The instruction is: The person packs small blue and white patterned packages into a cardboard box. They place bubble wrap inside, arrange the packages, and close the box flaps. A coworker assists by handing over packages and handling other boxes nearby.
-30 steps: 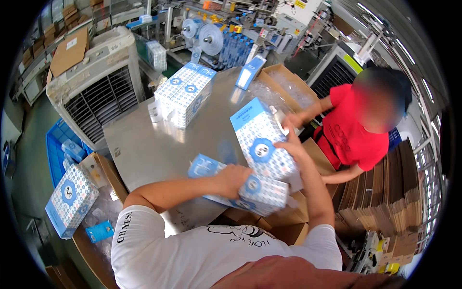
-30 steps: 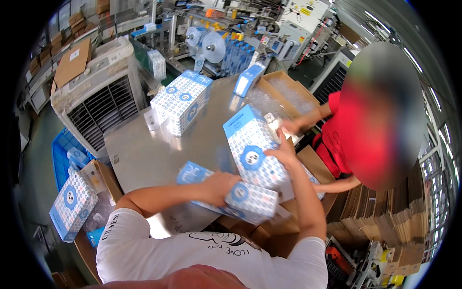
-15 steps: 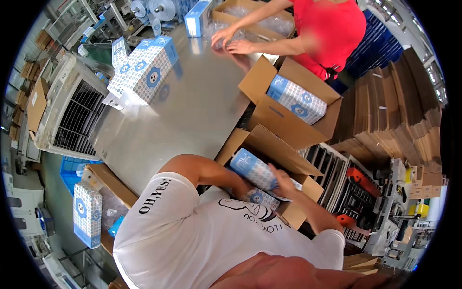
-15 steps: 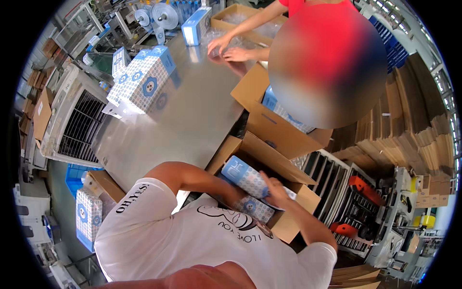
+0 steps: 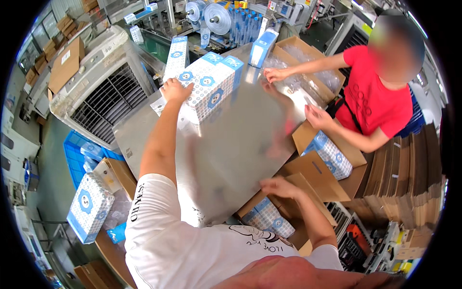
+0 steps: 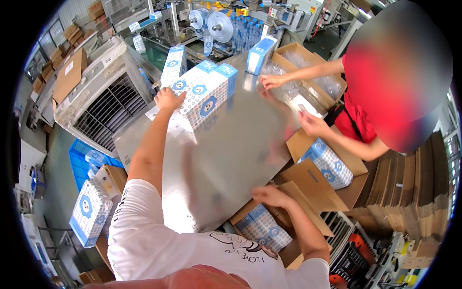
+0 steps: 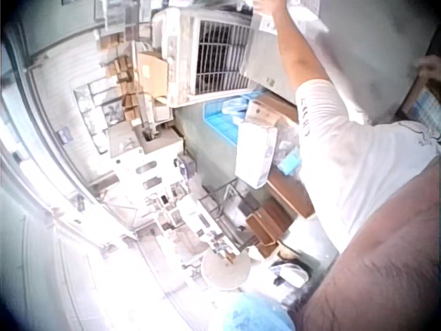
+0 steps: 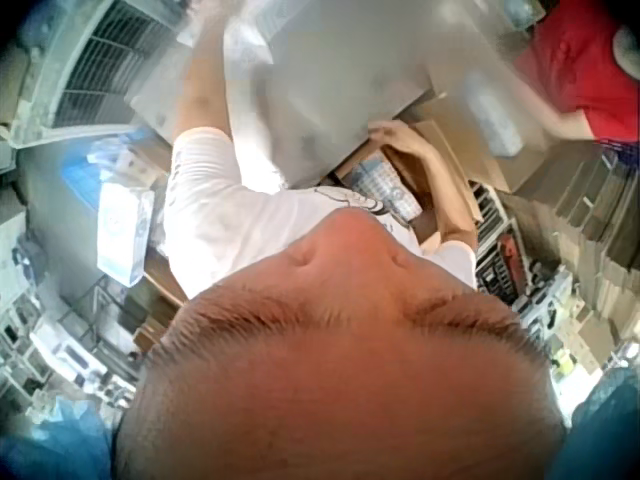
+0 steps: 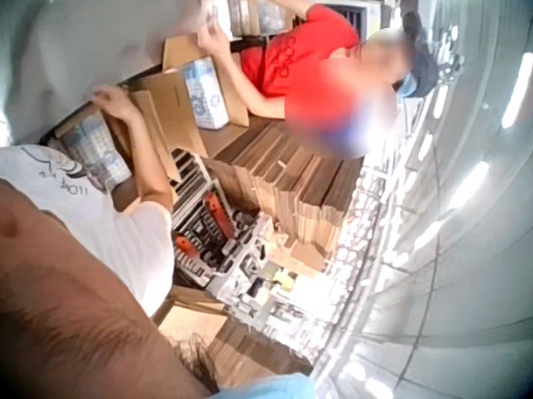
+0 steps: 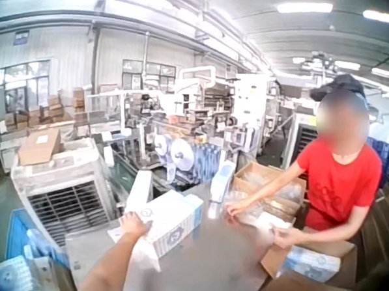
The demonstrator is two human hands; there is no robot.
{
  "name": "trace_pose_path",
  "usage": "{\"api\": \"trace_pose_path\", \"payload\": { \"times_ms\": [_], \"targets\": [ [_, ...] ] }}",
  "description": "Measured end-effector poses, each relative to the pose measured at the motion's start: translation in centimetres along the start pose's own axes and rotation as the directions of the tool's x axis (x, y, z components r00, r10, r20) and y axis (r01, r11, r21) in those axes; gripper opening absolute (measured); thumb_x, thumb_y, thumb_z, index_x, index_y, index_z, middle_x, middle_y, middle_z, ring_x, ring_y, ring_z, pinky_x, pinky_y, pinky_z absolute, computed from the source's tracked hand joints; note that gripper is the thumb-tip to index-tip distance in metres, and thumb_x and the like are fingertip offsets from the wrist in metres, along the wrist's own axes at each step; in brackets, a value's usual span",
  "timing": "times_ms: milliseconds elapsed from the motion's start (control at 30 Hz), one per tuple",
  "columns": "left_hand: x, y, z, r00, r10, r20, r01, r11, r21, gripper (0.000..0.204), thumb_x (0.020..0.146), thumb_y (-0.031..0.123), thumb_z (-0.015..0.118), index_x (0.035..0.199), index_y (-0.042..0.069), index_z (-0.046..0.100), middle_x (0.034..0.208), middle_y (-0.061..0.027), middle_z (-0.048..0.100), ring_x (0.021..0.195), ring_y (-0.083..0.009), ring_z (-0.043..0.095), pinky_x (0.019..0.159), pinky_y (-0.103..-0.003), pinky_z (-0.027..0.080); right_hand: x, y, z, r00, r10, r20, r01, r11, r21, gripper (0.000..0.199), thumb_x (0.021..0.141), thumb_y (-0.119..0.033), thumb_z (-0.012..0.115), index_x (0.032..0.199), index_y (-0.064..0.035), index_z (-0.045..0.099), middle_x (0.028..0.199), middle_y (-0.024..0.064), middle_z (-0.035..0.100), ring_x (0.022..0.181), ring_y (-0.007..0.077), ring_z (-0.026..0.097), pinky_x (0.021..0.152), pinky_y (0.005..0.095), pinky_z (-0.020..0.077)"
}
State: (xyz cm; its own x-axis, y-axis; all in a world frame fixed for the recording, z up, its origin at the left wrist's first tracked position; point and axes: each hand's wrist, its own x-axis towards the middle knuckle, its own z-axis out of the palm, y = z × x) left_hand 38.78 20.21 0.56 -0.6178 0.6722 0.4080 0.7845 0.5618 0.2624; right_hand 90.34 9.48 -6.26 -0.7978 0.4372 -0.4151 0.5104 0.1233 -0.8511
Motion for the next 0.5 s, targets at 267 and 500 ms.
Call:
{"api": "trace_pose_path", "payload": {
  "times_ms": [267, 500],
  "targets": [
    [-4.6, -1.6, 0.4, 0.985, -0.009, -0.174, -0.037, 0.965, -0.259, 0.068, 0.075, 0.043, 0.069, 0.119, -0.005, 0.048, 0.104, -0.0221, 0.053, 0.100, -0.0379, 0.051, 0.087, -0.049, 0.040, 21.1, -16.5, -5.2, 0.735, -0.155, -0.660, 0.250, 0.967, 0.051, 0.062, 0.091, -0.022, 0.063, 0.143, -0.0064, 0.033, 0.131, 0.0161, 0.051, 0.119, 0.0214, 0.050, 0.094, 0.0320, 0.0439],
    [-23.1, 0.3, -9.3, 0.853, 0.462, 0.244, -0.134, 0.645, -0.753, 0.085, 0.079, 0.038, 0.067, 0.139, -0.008, 0.028, 0.135, -0.0354, 0.033, 0.128, -0.0447, 0.034, 0.107, -0.050, 0.031, 18.6, -14.7, -1.4, 0.591, -0.442, -0.675, 0.124, 0.877, -0.465, 0.079, 0.082, -0.028, 0.071, 0.142, 0.0037, 0.030, 0.131, 0.0264, 0.046, 0.120, 0.0390, 0.047, 0.101, 0.0431, 0.0373]
  ]
}}
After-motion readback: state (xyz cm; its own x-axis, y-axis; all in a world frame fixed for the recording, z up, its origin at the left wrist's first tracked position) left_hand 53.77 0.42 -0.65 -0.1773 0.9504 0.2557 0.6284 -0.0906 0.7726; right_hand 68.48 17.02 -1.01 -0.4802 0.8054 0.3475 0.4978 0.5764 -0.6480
